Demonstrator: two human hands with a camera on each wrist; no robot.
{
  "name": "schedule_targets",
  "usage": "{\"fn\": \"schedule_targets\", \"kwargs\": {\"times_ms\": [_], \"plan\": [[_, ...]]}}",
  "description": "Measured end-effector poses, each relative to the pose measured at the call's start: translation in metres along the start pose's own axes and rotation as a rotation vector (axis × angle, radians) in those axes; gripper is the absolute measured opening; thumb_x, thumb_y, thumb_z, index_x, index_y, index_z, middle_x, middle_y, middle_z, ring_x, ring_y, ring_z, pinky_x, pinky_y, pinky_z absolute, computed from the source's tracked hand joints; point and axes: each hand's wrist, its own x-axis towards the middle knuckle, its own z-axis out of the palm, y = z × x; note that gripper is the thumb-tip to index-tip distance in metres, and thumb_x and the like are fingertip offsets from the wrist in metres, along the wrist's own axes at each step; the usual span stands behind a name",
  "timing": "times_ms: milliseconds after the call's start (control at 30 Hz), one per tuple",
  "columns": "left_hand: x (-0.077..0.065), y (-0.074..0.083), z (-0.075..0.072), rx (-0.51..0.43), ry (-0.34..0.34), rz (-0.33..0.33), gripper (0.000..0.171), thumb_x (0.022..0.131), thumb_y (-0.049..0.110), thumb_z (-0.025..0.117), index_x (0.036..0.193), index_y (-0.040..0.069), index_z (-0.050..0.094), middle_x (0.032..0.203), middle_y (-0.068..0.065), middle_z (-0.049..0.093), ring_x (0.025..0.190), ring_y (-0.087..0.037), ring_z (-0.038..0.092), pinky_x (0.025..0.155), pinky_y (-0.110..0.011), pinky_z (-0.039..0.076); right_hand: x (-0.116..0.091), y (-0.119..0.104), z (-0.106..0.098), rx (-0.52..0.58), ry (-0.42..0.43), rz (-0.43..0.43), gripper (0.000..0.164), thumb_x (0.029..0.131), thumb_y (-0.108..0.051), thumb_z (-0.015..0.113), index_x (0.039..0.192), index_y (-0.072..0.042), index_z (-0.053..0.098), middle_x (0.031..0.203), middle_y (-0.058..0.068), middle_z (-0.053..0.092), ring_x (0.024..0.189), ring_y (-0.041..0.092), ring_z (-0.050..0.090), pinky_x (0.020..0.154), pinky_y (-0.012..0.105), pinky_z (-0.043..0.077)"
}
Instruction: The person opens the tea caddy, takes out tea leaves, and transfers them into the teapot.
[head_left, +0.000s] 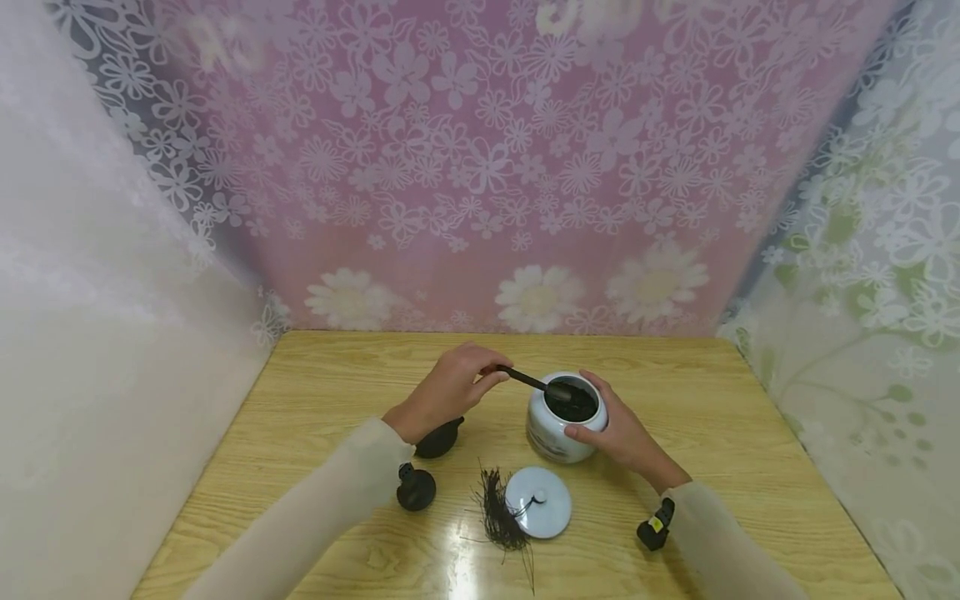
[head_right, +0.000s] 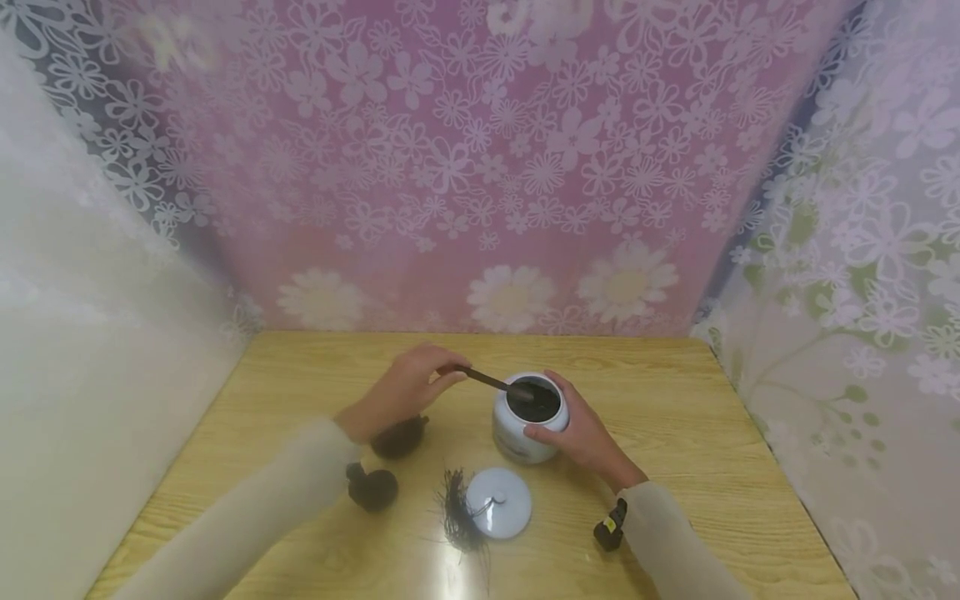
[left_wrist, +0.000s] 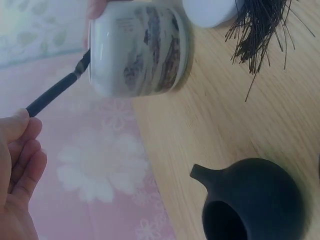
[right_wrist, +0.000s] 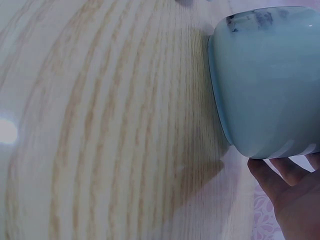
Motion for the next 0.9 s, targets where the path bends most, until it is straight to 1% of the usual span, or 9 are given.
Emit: {"fn": "schedule_targets", "kwargs": {"times_ms": [67, 200, 367, 567, 667, 733, 800, 833, 900], "plan": [[0.004, 0.003, 0.003, 0.019, -0.019, 0.004, 0.022, 0.108, 0.017, 0.072, 0.127, 0.010, 0.079, 0.112, -0.002, 0.081, 0.104, -0.018, 0.070, 0.089, -0.037, 0.059, 0.000, 0.000, 0.000, -0.002, -0.003, -0.002, 0.106, 0.093, -0.040, 0.089, 0.175, -0.019, 0.023, 0.167, 0.018, 0.047, 0.152, 0.046, 0.048, 0.117, 0.074, 0.040], [0.011, 0.008, 0.009, 0.094, -0.051, 0.034, 0.021, 0.108, 0.016, 0.071, 0.127, 0.010, 0.079, 0.118, -0.003, 0.081, 0.112, -0.019, 0.071, 0.094, -0.035, 0.061, -0.001, 0.001, 0.000, -0.003, -0.013, 0.000, 0.107, 0.094, -0.040, 0.088, 0.175, -0.017, 0.022, 0.167, 0.017, 0.047, 0.150, 0.046, 0.050, 0.115, 0.073, 0.043], [0.020, 0.014, 0.016, 0.223, -0.098, 0.100, 0.021, 0.109, 0.018, 0.070, 0.127, 0.010, 0.079, 0.120, -0.002, 0.080, 0.116, -0.020, 0.071, 0.099, -0.034, 0.061, -0.001, 0.000, -0.001, 0.014, -0.016, 0.010, 0.106, 0.094, -0.040, 0.088, 0.175, -0.020, 0.022, 0.166, 0.016, 0.047, 0.149, 0.044, 0.052, 0.114, 0.071, 0.044], [0.026, 0.022, 0.027, 0.415, -0.204, 0.189, 0.023, 0.112, 0.019, 0.065, 0.131, 0.015, 0.077, 0.125, 0.001, 0.079, 0.115, -0.017, 0.068, 0.100, -0.028, 0.059, 0.000, 0.001, -0.002, 0.013, -0.012, -0.006, 0.105, 0.095, -0.037, 0.088, 0.175, -0.018, 0.022, 0.165, 0.017, 0.049, 0.146, 0.042, 0.055, 0.114, 0.065, 0.046], [0.027, 0.026, 0.030, 0.469, -0.249, 0.225, 0.024, 0.113, 0.019, 0.064, 0.134, 0.016, 0.076, 0.128, 0.002, 0.078, 0.117, -0.015, 0.068, 0.101, -0.025, 0.059, 0.001, 0.001, -0.001, 0.015, -0.017, -0.014, 0.106, 0.095, -0.037, 0.087, 0.175, -0.017, 0.021, 0.165, 0.017, 0.050, 0.144, 0.041, 0.057, 0.112, 0.064, 0.047], [0.028, 0.027, 0.033, 0.465, -0.267, 0.225, 0.025, 0.112, 0.019, 0.065, 0.134, 0.016, 0.076, 0.128, 0.002, 0.078, 0.119, -0.014, 0.068, 0.102, -0.024, 0.058, 0.001, 0.001, -0.001, 0.022, -0.022, -0.012, 0.106, 0.095, -0.038, 0.087, 0.175, -0.018, 0.021, 0.165, 0.016, 0.049, 0.143, 0.041, 0.057, 0.112, 0.064, 0.048], [0.029, 0.026, 0.035, 0.427, -0.274, 0.211, 0.025, 0.112, 0.019, 0.066, 0.134, 0.016, 0.076, 0.128, 0.002, 0.078, 0.119, -0.014, 0.069, 0.102, -0.024, 0.058, 0.000, 0.001, 0.000, 0.024, -0.023, -0.014, 0.106, 0.095, -0.038, 0.087, 0.175, -0.018, 0.021, 0.165, 0.016, 0.049, 0.143, 0.041, 0.058, 0.111, 0.064, 0.048], [0.029, 0.025, 0.037, 0.391, -0.276, 0.199, 0.024, 0.112, 0.018, 0.066, 0.133, 0.015, 0.077, 0.127, 0.001, 0.078, 0.119, -0.014, 0.070, 0.107, -0.026, 0.057, 0.000, 0.001, 0.000, 0.024, -0.023, -0.013, 0.106, 0.095, -0.038, 0.087, 0.175, -0.018, 0.021, 0.165, 0.017, 0.049, 0.143, 0.041, 0.058, 0.111, 0.064, 0.049], [0.029, 0.022, 0.040, 0.293, -0.287, 0.158, 0.024, 0.112, 0.018, 0.066, 0.133, 0.013, 0.077, 0.127, 0.000, 0.079, 0.117, -0.015, 0.070, 0.106, -0.028, 0.057, 0.000, 0.001, -0.001, 0.024, -0.023, -0.009, 0.105, 0.095, -0.038, 0.087, 0.175, -0.019, 0.021, 0.165, 0.016, 0.049, 0.142, 0.041, 0.058, 0.110, 0.064, 0.049]]}}
